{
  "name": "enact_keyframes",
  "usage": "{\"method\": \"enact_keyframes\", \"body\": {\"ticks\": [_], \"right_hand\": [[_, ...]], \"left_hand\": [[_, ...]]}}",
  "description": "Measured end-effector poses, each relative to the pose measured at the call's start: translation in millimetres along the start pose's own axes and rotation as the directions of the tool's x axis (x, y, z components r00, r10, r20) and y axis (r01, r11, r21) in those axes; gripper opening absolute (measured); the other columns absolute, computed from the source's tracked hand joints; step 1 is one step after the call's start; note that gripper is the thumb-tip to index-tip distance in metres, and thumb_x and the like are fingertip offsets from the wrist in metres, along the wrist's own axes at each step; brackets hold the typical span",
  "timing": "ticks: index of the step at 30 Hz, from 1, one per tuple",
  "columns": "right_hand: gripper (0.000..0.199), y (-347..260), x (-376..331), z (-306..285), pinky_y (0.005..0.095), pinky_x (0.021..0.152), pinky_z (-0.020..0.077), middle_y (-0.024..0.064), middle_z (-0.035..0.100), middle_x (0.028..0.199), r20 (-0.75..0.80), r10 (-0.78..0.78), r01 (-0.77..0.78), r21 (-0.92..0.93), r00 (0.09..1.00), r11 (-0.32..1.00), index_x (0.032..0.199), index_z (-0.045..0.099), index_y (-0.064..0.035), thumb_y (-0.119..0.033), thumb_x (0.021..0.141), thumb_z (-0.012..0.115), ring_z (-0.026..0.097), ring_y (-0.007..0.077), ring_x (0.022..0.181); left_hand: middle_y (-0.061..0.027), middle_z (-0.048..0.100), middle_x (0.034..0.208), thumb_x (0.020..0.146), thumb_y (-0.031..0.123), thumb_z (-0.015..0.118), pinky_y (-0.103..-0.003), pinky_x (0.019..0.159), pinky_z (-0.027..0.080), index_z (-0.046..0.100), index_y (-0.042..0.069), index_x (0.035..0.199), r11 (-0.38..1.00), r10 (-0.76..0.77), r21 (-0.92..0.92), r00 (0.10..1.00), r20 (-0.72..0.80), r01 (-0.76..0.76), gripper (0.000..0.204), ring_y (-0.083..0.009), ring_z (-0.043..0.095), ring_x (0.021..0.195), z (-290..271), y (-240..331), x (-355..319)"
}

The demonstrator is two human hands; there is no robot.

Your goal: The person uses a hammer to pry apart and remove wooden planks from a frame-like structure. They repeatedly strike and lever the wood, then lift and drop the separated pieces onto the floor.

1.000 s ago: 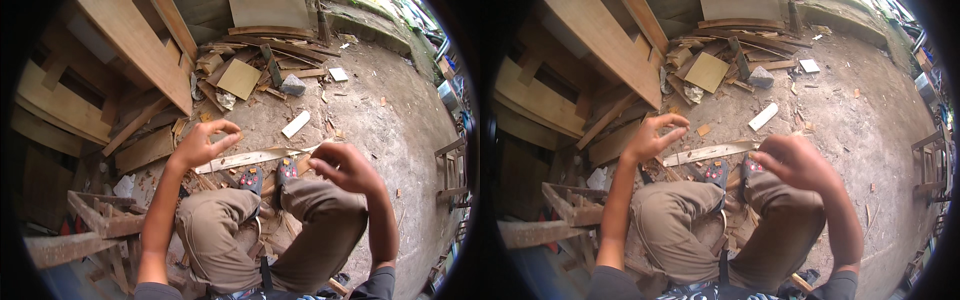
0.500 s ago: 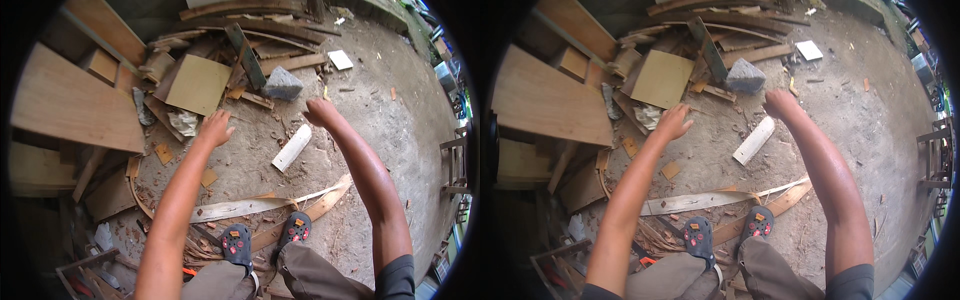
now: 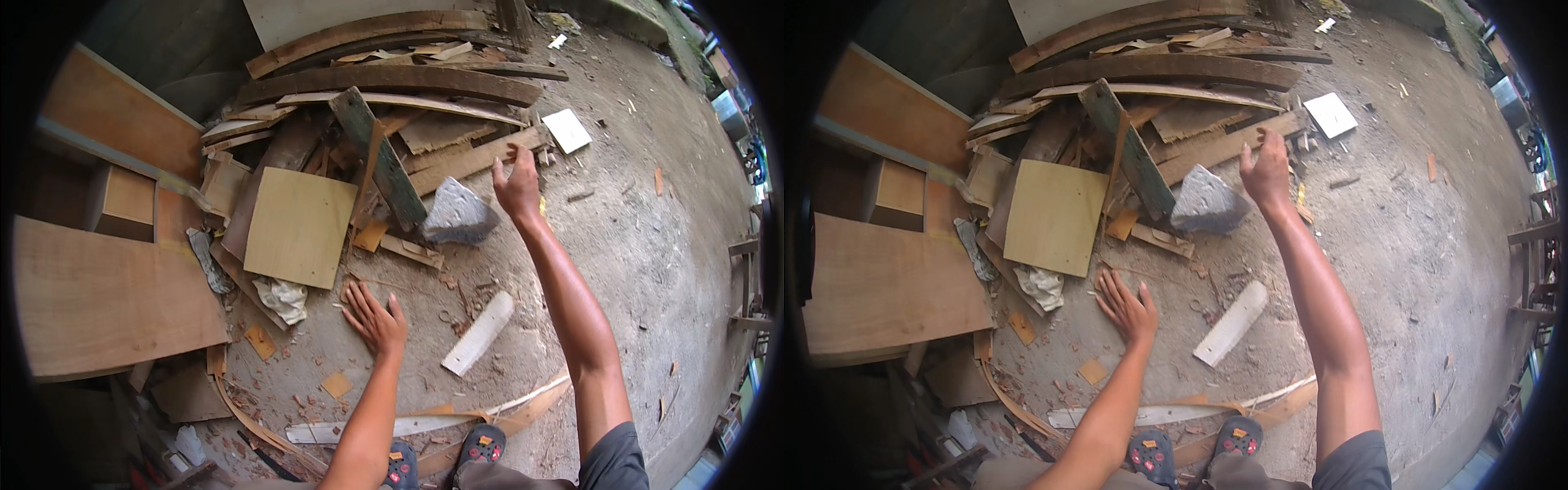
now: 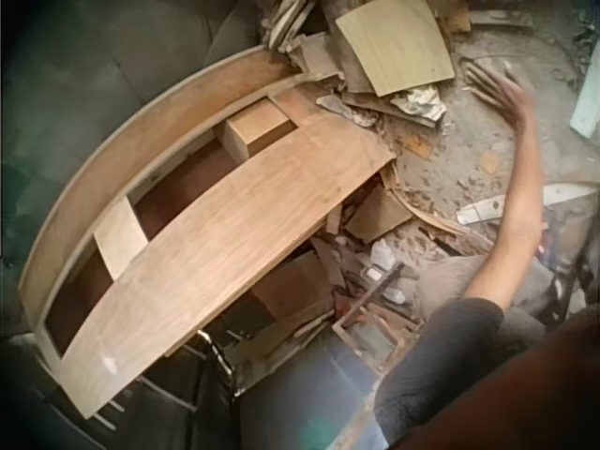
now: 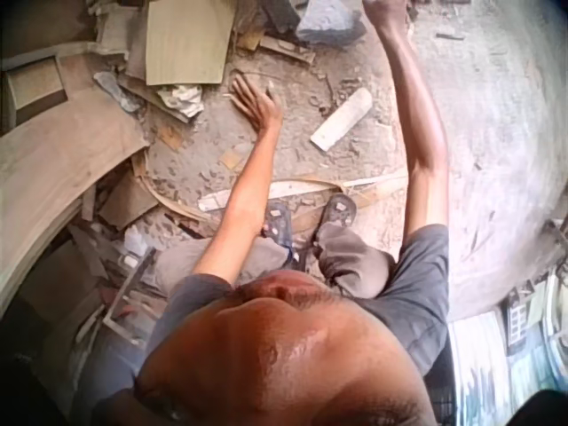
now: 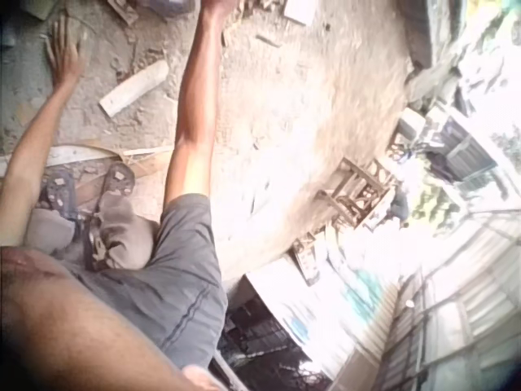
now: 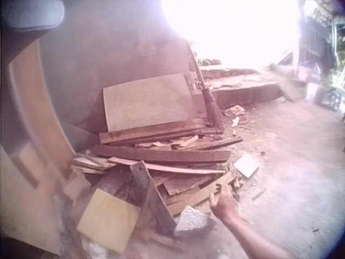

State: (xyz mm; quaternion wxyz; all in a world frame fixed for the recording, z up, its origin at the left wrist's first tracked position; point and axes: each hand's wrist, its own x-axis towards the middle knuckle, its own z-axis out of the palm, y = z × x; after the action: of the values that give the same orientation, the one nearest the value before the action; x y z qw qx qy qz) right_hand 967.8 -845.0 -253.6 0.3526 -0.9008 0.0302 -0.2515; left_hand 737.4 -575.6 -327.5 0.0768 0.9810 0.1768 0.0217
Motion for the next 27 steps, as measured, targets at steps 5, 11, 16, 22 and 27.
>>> {"method": "enact_keyframes", "body": {"ticks": [5,11,16,22,27], "right_hand": [[0.059,8.6,72.9,53.6,0.0456,0.099,0.0427,0.0235,0.054,0.119,-0.084,-0.256,0.242,-0.149,0.963,0.959,0.132,0.044,0.0005,-0.015,0.082,0.073,0.053,0.0398,0.114],[0.078,-12.6,169.7,108.5,0.0469,0.111,0.0344,0.0224,0.048,0.138,0.143,-0.403,0.426,-0.391,0.904,0.816,0.141,0.039,-0.0006,-0.034,0.081,0.076,0.045,0.0392,0.130],[0.070,-19.6,183.6,124.6,0.0473,0.109,0.0353,0.0165,0.057,0.124,0.343,-0.217,0.375,-0.505,0.914,0.777,0.130,0.048,-0.0054,-0.041,0.078,0.078,0.051,0.0343,0.124],[0.058,-63.0,219.0,78.7,0.0461,0.096,0.0449,0.0208,0.063,0.120,0.659,-0.071,0.436,-0.409,0.749,0.802,0.121,0.060,-0.0032,-0.049,0.086,0.067,0.058,0.0364,0.117],[0.066,-74.2,257.2,51.1,0.0430,0.085,0.0501,0.0216,0.069,0.106,0.682,-0.130,0.339,-0.181,0.720,0.923,0.109,0.065,0.0016,-0.060,0.088,0.060,0.066,0.0320,0.100]], "left_hand": [[-0.0197,0.017,0.161,0.097,0.043,0.045,-0.055,0.120,0.004,0.022,0.001,0.153,1.000,-0.022,0.007,0.999,0.031,0.022,0.074,-0.0323,0.011,0.151,-6.4,2.9,2.1],[-0.0212,0.021,0.160,0.095,0.044,0.048,-0.058,0.119,0.005,0.026,0.001,0.151,0.998,-0.035,-0.048,0.997,0.073,0.039,0.075,-0.0350,0.016,0.150,-13.6,4.4,4.5],[-0.0210,0.024,0.159,0.093,0.043,0.050,-0.058,0.119,0.008,0.028,0.000,0.151,0.996,-0.045,-0.068,0.997,0.060,0.049,0.075,-0.0346,0.020,0.149,-11.4,4.6,4.6],[-0.0198,0.022,0.160,0.093,0.044,0.050,-0.057,0.119,0.005,0.027,0.001,0.151,0.993,-0.071,-0.084,0.991,0.116,0.081,0.076,-0.0332,0.016,0.150,-15.6,1.3,5.9],[-0.0192,0.020,0.161,0.093,0.044,0.050,-0.057,0.120,0.004,0.028,0.001,0.151,0.991,-0.074,-0.099,0.989,0.125,0.086,0.076,-0.0327,0.014,0.151,-16.6,5.6,7.2]]}}
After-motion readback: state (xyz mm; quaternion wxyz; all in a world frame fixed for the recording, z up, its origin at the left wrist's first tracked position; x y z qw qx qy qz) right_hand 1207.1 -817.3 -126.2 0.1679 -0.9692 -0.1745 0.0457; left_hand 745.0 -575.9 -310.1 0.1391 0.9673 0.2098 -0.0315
